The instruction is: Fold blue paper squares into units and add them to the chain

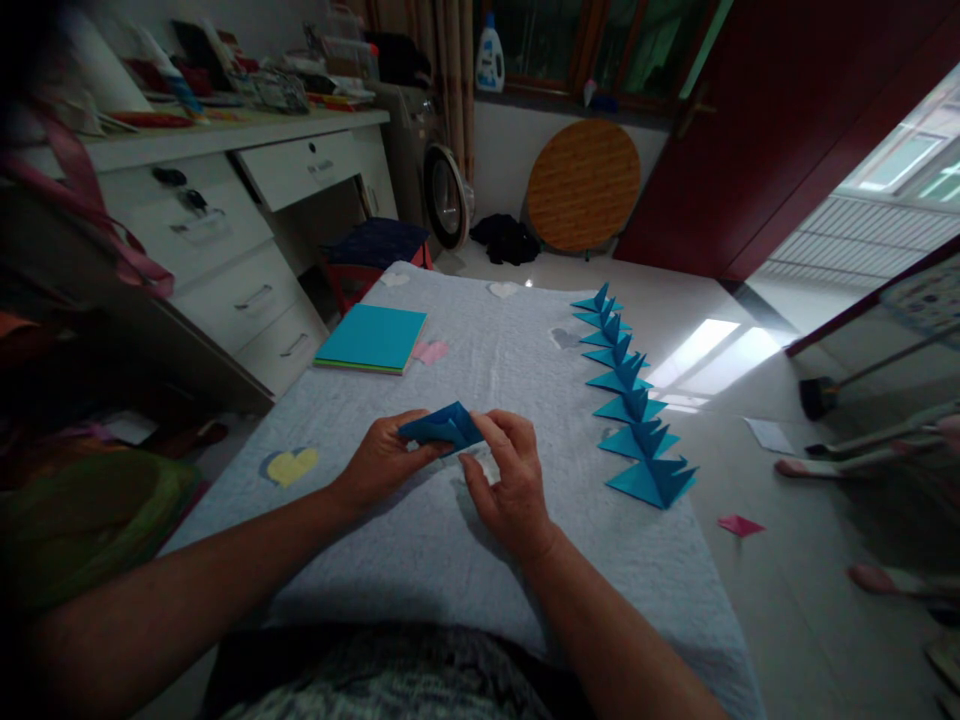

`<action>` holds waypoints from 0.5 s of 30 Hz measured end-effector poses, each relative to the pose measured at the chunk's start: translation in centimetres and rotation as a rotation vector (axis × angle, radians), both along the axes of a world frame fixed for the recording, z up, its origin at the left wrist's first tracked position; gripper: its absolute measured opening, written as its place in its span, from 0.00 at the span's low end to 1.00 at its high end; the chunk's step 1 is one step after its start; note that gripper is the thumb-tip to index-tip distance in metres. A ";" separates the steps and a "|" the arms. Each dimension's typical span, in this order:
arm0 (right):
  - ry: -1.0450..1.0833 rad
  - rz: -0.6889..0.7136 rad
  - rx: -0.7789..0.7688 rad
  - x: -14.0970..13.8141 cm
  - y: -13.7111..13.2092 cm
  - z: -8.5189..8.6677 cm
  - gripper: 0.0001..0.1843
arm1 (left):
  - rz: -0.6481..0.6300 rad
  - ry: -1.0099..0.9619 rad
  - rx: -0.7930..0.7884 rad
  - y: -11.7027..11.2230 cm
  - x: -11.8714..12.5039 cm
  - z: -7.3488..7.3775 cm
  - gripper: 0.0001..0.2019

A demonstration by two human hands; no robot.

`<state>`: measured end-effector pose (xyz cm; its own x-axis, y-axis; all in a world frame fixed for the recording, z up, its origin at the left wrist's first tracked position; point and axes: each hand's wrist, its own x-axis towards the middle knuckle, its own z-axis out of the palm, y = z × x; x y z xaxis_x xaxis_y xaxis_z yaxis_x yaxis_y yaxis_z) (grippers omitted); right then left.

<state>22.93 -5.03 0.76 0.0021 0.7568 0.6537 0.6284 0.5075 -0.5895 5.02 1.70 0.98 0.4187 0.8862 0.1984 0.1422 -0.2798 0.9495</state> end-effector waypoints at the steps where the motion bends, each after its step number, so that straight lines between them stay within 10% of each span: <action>1: 0.005 0.005 -0.005 0.0 0.0 0.1 0.27 | -0.006 0.003 0.009 0.0 0.0 0.0 0.07; 15: 0.056 0.080 -0.046 0.2 -0.2 0.5 0.25 | -0.063 0.071 0.219 -0.2 -0.3 0.2 0.01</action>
<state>23.11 -5.25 1.27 -0.0236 0.7854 0.6185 0.5523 0.5260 -0.6468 4.68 1.50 1.18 0.4921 0.7967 0.3510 0.1822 -0.4885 0.8533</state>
